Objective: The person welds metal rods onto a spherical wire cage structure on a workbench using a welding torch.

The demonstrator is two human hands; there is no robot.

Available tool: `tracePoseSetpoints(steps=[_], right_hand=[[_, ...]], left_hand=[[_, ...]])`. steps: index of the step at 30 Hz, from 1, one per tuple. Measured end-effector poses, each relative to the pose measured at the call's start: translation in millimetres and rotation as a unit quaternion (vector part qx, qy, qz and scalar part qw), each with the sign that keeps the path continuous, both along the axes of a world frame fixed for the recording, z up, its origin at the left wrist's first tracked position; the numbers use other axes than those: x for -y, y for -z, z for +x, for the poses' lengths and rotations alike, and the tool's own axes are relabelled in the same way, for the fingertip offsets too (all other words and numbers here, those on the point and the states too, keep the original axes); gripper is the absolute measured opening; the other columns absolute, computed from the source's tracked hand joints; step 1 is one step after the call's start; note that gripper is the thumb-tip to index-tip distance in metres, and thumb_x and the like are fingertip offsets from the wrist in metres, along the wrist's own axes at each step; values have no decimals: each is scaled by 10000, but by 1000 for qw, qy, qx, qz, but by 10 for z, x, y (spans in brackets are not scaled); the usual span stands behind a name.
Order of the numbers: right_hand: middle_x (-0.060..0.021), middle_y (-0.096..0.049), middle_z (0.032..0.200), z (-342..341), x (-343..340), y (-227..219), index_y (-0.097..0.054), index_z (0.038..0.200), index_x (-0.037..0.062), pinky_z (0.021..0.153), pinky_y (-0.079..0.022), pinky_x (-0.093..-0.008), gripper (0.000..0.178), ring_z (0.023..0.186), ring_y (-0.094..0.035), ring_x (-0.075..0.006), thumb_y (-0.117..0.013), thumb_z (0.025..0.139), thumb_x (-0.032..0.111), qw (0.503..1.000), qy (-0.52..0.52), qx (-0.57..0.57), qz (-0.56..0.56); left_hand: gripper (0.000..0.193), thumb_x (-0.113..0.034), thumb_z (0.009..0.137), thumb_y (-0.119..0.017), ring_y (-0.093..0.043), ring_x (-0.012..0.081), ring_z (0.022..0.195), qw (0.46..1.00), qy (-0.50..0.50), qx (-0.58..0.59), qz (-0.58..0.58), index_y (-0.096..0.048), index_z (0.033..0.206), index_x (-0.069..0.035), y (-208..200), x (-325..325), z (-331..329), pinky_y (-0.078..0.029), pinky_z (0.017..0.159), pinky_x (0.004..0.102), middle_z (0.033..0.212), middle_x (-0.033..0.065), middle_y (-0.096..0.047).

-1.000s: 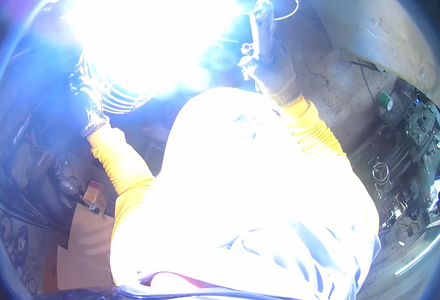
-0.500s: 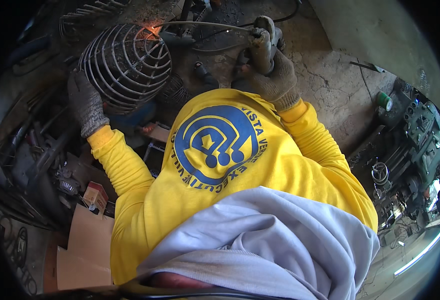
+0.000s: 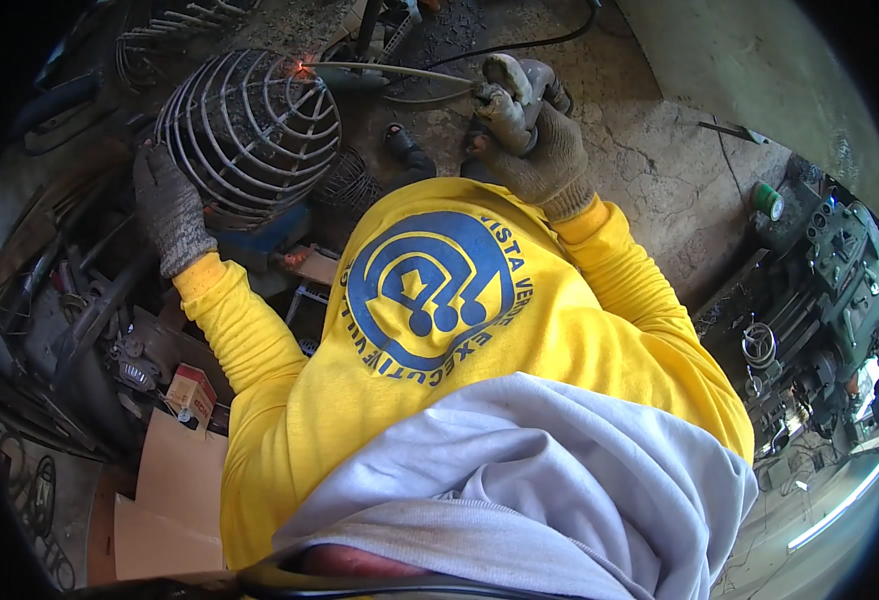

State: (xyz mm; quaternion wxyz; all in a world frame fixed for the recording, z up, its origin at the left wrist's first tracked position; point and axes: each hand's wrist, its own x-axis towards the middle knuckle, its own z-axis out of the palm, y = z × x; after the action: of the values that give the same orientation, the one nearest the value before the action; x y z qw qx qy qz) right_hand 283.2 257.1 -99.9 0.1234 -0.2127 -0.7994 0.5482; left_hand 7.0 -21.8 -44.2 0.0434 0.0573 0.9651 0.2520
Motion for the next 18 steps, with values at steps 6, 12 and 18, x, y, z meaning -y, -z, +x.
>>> tracePoseSetpoints(steps=[6,12,18], right_hand=[[-103,-708,972,-10,6,24,-647,1116,-16,810,-526,-321,393,846,-667,-188,-774,777,136,1000,2,-7,-3],[-102,-710,940,-32,10,3,-648,1107,-15,805,-528,-318,382,847,-671,-187,-772,774,123,1000,-5,-7,7],[-97,-698,949,-31,-7,31,-635,1117,-18,782,-533,-310,372,823,-673,-179,-756,787,103,999,-25,-6,46]], left_hand=[[494,-353,1013,-438,-515,390,1243,1000,12,-14,-2,-506,1325,24,29,29,-16,-394,1043,407,1330,268,-539],[497,-362,1011,-442,-511,394,1246,1000,6,-10,-7,-506,1328,15,34,29,-16,-392,1045,410,1330,262,-541],[506,-380,1009,-439,-510,395,1249,1000,-6,-2,-11,-508,1331,4,17,17,-9,-393,1043,416,1340,255,-538]])
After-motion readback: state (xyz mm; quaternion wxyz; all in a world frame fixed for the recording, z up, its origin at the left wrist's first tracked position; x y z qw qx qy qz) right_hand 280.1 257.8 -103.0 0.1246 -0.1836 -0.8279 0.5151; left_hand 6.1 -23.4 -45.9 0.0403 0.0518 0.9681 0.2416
